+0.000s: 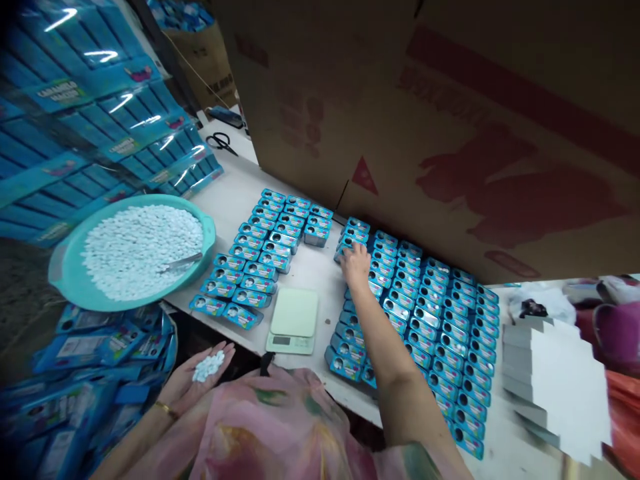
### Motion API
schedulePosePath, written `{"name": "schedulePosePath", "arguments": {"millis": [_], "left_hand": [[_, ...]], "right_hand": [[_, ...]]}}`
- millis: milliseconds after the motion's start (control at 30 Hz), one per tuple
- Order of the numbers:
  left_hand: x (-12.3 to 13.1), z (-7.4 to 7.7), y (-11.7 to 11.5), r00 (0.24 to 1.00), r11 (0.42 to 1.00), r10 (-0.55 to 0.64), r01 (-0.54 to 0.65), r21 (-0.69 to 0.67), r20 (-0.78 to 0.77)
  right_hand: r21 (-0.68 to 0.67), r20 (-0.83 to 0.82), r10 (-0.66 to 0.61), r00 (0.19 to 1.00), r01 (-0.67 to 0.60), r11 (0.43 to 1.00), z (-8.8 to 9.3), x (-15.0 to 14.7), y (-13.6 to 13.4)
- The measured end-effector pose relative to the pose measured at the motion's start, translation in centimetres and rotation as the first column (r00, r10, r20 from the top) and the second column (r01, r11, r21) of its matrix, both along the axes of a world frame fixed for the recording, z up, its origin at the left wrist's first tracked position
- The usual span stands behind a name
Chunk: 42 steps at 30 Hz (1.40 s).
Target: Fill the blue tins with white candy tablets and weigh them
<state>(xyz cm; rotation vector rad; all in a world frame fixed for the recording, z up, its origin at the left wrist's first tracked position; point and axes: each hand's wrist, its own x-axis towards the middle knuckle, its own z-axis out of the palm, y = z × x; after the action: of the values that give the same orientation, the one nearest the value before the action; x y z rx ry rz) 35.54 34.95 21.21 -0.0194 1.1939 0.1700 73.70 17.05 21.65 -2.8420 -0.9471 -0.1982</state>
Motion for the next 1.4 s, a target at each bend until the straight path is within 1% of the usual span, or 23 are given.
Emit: {"name": "schedulePosePath", "arguments": {"millis": [100,200,233,300,367,433,500,567,667,700,767,833,900,967,1033,1100,1167,1233,1300,1400], "left_hand": [[0.5,0.4,0.2,0.999,0.999,-0.031,0.031,0.012,0.041],[0.9,1.2,0.2,0.995,0.998,-0.051,0.049,0.032,0.086],[0.9,1.4,0.2,0.994,0.998,-0.058,0.055,0.036,0.087],[0.8,1.8,0.1,0.993,0.996,-0.078,0.075,0.041,0.086],[0.7,1.9,0.0,0.989,0.993,-0.114,0.111,0.037,0.094],[0.9,2.0,-0.2,0.982,0.988,-0.151,0.148,0.033,0.112],[1.2,2.1,-0.4,0.972,0.982,-0.189,0.187,0.033,0.141],[1.5,2.3,-0.6,0.956,0.974,-0.228,0.224,0.038,0.186],[1.9,2.7,-0.9,0.927,0.960,-0.276,0.277,0.031,0.252],[2.0,2.8,-1.2,0.920,0.957,-0.285,0.288,0.027,0.271],[2.1,2.9,-1.7,0.900,0.947,-0.309,0.321,0.013,0.307],[2.0,2.8,-2.3,0.877,0.932,-0.340,0.364,-0.006,0.339],[1.6,2.5,-2.8,0.860,0.912,-0.376,0.410,-0.027,0.345],[0.9,2.1,-3.0,0.857,0.896,-0.404,0.441,-0.050,0.320],[0.1,1.7,-3.0,0.860,0.886,-0.421,0.458,-0.074,0.289],[-0.5,1.5,-2.8,0.860,0.878,-0.432,0.470,-0.088,0.272],[-0.9,1.4,-2.7,0.856,0.871,-0.448,0.483,-0.089,0.259],[-1.1,1.5,-2.6,0.852,0.864,-0.465,0.496,-0.088,0.242],[-1.2,1.6,-2.6,0.850,0.860,-0.472,0.502,-0.091,0.233],[-1.3,1.5,-2.7,0.850,0.862,-0.473,0.501,-0.080,0.232]], "right_hand": [[-0.107,0.004,0.023,1.000,-0.022,0.994,0.4,-0.3,-1.3],[-0.142,0.038,0.091,0.995,-0.085,0.986,1.7,-1.9,-1.6],[-0.151,0.035,0.130,0.991,-0.124,0.981,2.4,-3.0,-1.7],[-0.171,-0.002,0.239,0.971,-0.236,0.956,3.7,-6.2,-1.7],[-0.181,-0.073,0.371,0.926,-0.378,0.908,4.7,-10.2,-1.5],[-0.170,-0.154,0.461,0.874,-0.483,0.859,5.1,-14.1,-1.0],[-0.153,-0.225,0.478,0.849,-0.515,0.843,5.0,-17.1,-0.4],[-0.119,-0.264,0.460,0.848,-0.502,0.857,4.7,-19.1,-0.2],[-0.008,-0.247,0.453,0.857,-0.470,0.883,4.8,-21.2,-0.2],[0.035,-0.239,0.475,0.847,-0.482,0.876,5.0,-22.1,-0.2],[0.094,-0.259,0.549,0.795,-0.545,0.833,5.2,-24.2,0.4],[0.101,-0.324,0.595,0.735,-0.599,0.794,5.3,-26.5,1.3],[0.065,-0.401,0.582,0.707,-0.612,0.788,5.3,-28.3,2.3],[0.039,-0.461,0.566,0.684,-0.621,0.782,5.4,-29.4,2.9],[0.063,-0.501,0.595,0.628,-0.660,0.749,5.6,-29.8,3.0],[0.105,-0.509,0.631,0.586,-0.685,0.720,6.0,-30.0,2.9],[0.106,-0.502,0.634,0.589,-0.685,0.721,6.0,-30.2,2.8],[0.072,-0.491,0.621,0.611,-0.682,0.728,5.7,-30.6,2.8],[0.053,-0.477,0.629,0.613,-0.695,0.717,5.3,-30.9,2.8],[0.077,-0.465,0.660,0.591,-0.715,0.695,4.6,-31.1,2.9]]}}
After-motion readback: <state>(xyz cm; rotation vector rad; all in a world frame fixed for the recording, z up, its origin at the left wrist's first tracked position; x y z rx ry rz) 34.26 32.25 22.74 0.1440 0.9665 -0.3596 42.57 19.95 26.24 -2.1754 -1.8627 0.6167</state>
